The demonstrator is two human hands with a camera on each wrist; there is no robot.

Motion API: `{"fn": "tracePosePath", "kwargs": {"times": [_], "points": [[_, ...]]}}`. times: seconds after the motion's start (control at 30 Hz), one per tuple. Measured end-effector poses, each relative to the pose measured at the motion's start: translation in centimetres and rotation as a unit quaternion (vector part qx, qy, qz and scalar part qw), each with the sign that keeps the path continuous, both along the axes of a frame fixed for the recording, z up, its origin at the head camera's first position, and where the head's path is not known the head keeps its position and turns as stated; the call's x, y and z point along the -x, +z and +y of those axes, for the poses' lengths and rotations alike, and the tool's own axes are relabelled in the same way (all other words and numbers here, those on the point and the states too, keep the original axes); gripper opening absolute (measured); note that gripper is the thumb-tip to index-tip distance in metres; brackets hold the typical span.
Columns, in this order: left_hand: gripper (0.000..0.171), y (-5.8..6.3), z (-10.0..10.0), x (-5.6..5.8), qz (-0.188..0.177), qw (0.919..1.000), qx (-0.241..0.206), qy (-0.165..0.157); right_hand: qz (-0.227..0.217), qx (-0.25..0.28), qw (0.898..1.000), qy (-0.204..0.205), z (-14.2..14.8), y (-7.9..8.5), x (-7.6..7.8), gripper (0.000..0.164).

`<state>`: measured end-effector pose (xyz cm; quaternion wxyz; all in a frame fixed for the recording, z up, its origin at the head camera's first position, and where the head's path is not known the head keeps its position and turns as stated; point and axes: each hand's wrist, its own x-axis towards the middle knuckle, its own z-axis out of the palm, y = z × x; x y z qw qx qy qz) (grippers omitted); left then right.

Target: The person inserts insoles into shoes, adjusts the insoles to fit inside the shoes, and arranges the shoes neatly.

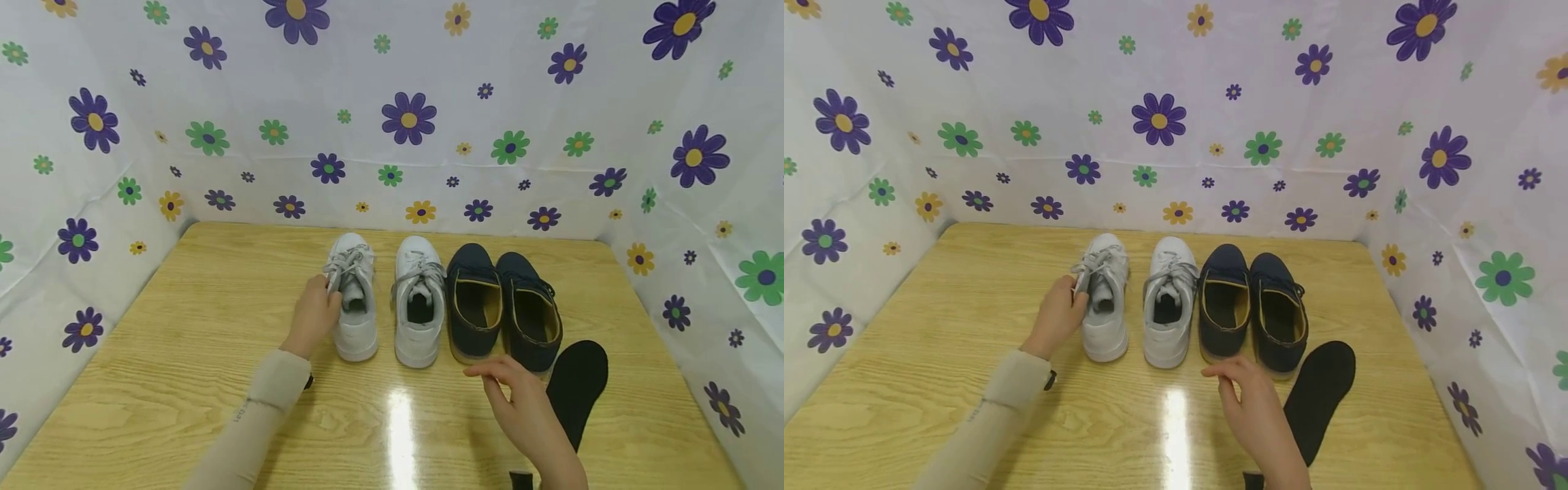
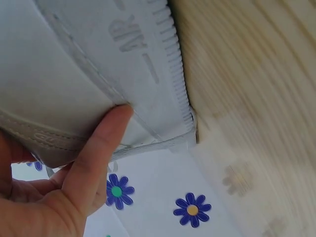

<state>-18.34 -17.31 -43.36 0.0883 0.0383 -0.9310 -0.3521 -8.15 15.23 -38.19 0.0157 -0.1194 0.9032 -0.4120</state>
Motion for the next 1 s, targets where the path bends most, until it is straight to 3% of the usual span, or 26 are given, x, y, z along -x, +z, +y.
{"fn": "tracePosePath", "kwargs": {"times": [0.13, 0.53, 0.8, 1.0], "points": [[0.020, 0.0, 0.8, -0.2, 0.008, 0.9999, -0.001, -0.007, -0.010, 0.005, 1.000, 0.002, -0.1, 0.0, 0.0, 0.031], [0.028, 0.3, 1.3, -0.8, -0.018, 0.9989, 0.004, -0.042, -0.008, -0.012, 1.000, 0.009, -0.5, 0.2, 0.1, 0.029], [0.033, 1.0, 1.0, -0.9, -0.031, 0.9963, 0.045, -0.066, 0.020, -0.023, 0.998, 0.056, -1.5, 1.1, 0.8, 0.029], [0.041, 1.9, 0.8, -0.9, -0.057, 0.9950, 0.053, -0.063, 0.045, -0.050, 0.992, 0.104, -2.5, 1.8, 1.5, 0.023]]}}
